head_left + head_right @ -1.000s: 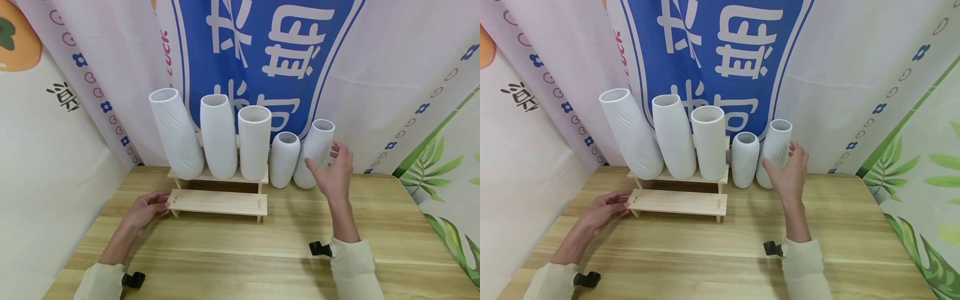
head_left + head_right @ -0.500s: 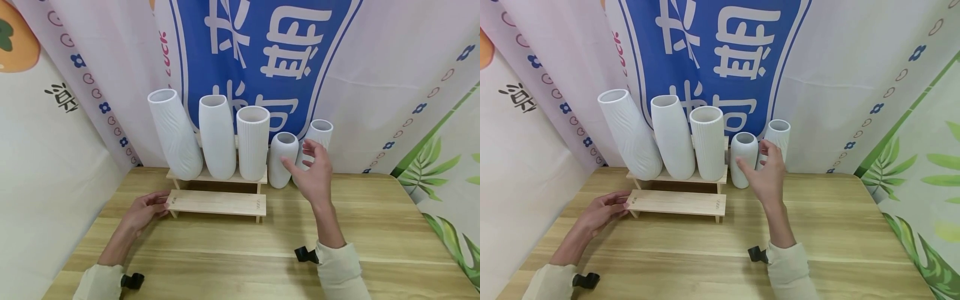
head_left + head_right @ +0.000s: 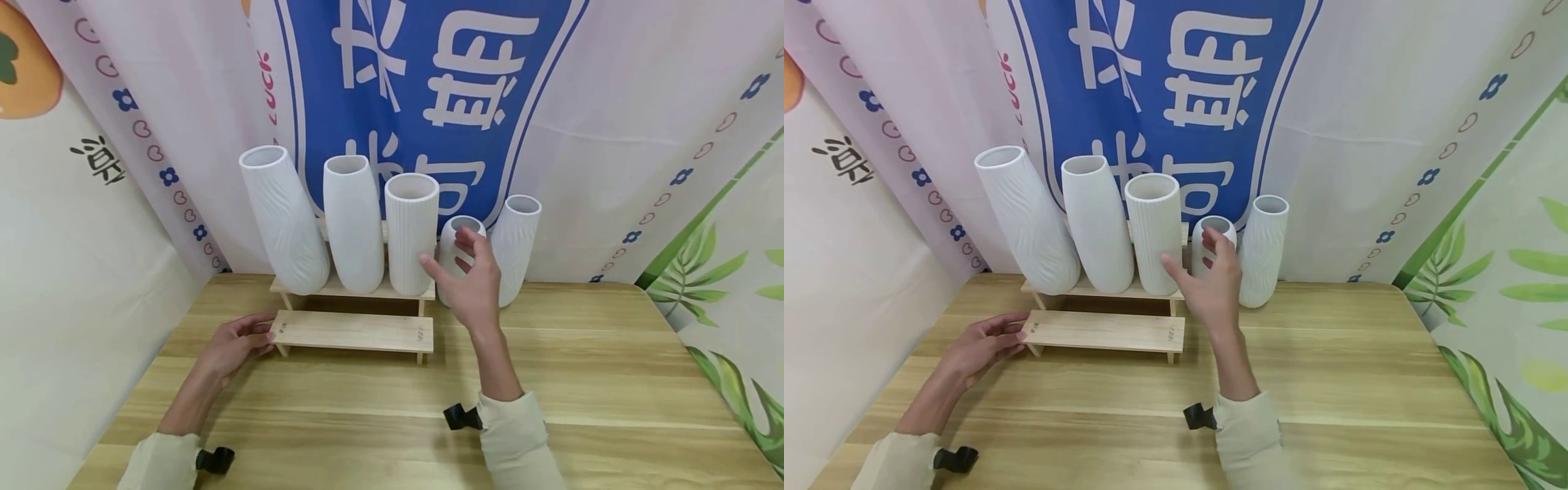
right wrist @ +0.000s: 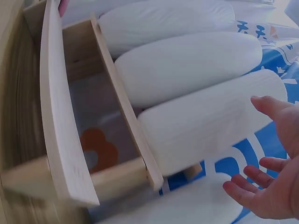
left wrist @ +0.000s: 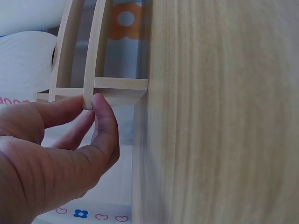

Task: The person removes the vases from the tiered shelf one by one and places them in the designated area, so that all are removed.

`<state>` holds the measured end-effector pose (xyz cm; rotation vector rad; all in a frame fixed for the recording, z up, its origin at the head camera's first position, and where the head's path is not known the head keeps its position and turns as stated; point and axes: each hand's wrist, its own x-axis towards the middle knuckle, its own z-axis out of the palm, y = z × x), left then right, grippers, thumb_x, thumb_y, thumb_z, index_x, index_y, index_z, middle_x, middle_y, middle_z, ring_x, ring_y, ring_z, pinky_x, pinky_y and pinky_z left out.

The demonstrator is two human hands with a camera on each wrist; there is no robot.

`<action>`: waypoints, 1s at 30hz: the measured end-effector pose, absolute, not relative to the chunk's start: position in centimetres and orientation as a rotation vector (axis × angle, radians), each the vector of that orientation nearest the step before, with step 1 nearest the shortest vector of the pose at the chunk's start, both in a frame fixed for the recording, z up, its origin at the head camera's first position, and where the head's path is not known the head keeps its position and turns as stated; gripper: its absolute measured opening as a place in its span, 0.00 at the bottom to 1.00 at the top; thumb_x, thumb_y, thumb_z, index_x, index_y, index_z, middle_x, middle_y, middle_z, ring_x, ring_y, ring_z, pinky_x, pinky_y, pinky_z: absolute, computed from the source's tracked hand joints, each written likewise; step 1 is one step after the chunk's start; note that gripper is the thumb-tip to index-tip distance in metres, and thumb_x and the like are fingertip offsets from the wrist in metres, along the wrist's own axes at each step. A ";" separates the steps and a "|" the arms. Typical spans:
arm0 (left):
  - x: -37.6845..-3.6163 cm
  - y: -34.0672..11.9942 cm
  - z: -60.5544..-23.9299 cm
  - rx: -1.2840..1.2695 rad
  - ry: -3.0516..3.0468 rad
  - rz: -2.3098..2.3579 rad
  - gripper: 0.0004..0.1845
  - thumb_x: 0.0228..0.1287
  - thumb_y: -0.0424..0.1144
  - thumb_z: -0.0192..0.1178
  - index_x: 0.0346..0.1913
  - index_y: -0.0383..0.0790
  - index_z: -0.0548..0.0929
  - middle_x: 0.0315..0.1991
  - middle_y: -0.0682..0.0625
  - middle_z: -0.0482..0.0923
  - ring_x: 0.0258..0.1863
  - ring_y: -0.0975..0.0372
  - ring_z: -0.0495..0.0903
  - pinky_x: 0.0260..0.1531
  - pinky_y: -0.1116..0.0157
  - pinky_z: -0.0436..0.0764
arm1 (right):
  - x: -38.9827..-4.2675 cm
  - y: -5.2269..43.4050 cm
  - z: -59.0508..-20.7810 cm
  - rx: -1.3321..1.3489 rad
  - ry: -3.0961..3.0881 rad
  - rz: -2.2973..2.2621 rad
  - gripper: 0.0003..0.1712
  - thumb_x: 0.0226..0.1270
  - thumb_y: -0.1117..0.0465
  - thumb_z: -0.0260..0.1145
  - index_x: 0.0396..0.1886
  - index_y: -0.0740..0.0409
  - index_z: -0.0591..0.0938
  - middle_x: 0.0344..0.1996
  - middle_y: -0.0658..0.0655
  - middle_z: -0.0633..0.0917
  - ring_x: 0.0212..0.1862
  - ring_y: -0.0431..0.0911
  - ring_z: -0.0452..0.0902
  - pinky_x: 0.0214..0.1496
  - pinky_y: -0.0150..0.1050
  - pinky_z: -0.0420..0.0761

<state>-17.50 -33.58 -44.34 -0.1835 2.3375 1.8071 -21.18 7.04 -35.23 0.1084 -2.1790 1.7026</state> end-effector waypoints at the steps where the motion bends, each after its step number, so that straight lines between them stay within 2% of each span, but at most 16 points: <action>1: -17.5 -33.6 -44.3 -0.182 2.335 1.809 0.32 0.79 0.26 0.57 0.80 0.25 0.63 0.74 0.24 0.66 0.47 0.72 0.84 0.54 0.72 0.90 | -21.2 6.8 -35.2 0.109 -2.174 1.712 0.49 0.64 0.49 0.82 0.79 0.57 0.70 0.73 0.62 0.77 0.75 0.56 0.73 0.78 0.55 0.81; 4: -17.5 -33.6 -44.3 -0.185 2.333 1.810 0.32 0.79 0.26 0.57 0.81 0.25 0.63 0.75 0.24 0.66 0.48 0.72 0.84 0.54 0.72 0.90 | -21.2 6.0 -35.3 0.110 -2.161 1.739 0.51 0.63 0.47 0.82 0.81 0.55 0.69 0.75 0.61 0.76 0.76 0.54 0.73 0.78 0.53 0.81; 8: -17.5 -33.7 -44.4 -0.187 2.332 1.814 0.32 0.79 0.26 0.58 0.80 0.25 0.63 0.74 0.25 0.67 0.47 0.71 0.84 0.54 0.72 0.90 | -21.4 4.9 -35.9 0.120 -2.094 1.775 0.54 0.63 0.48 0.83 0.83 0.57 0.67 0.77 0.61 0.74 0.77 0.54 0.72 0.80 0.53 0.78; 14: -17.3 -33.9 -44.3 -0.186 2.322 1.824 0.32 0.79 0.26 0.58 0.81 0.25 0.62 0.73 0.26 0.67 0.48 0.71 0.84 0.55 0.72 0.90 | -21.5 3.2 -36.6 0.119 -1.995 1.773 0.61 0.59 0.50 0.86 0.85 0.59 0.62 0.83 0.59 0.68 0.83 0.52 0.64 0.85 0.54 0.71; 17: -17.3 -33.9 -44.3 -0.180 2.325 1.823 0.32 0.79 0.26 0.58 0.81 0.25 0.63 0.74 0.26 0.67 0.48 0.71 0.84 0.54 0.72 0.90 | -21.6 2.6 -37.1 0.117 -1.988 1.739 0.63 0.57 0.51 0.87 0.86 0.60 0.61 0.84 0.59 0.65 0.85 0.52 0.62 0.86 0.54 0.70; 20: -17.4 -33.9 -44.4 -0.176 2.329 1.820 0.32 0.79 0.26 0.58 0.81 0.25 0.63 0.74 0.25 0.67 0.47 0.71 0.84 0.54 0.71 0.90 | -21.7 2.1 -37.6 0.130 -1.992 1.705 0.64 0.55 0.52 0.88 0.85 0.61 0.61 0.83 0.61 0.67 0.83 0.55 0.64 0.84 0.55 0.71; 25: -17.4 -33.9 -44.5 -0.166 2.331 1.815 0.32 0.79 0.26 0.57 0.81 0.25 0.63 0.74 0.25 0.66 0.48 0.71 0.84 0.55 0.71 0.90 | -22.1 1.4 -38.5 0.167 -1.980 1.678 0.64 0.53 0.53 0.89 0.85 0.55 0.63 0.78 0.58 0.74 0.77 0.55 0.73 0.82 0.57 0.75; 30: -17.5 -33.8 -44.6 -0.163 2.334 1.816 0.31 0.79 0.26 0.57 0.80 0.25 0.63 0.74 0.25 0.67 0.48 0.71 0.84 0.55 0.72 0.90 | -22.7 0.7 -39.5 0.144 -1.971 1.635 0.61 0.55 0.55 0.88 0.84 0.53 0.65 0.75 0.57 0.77 0.73 0.54 0.75 0.80 0.58 0.75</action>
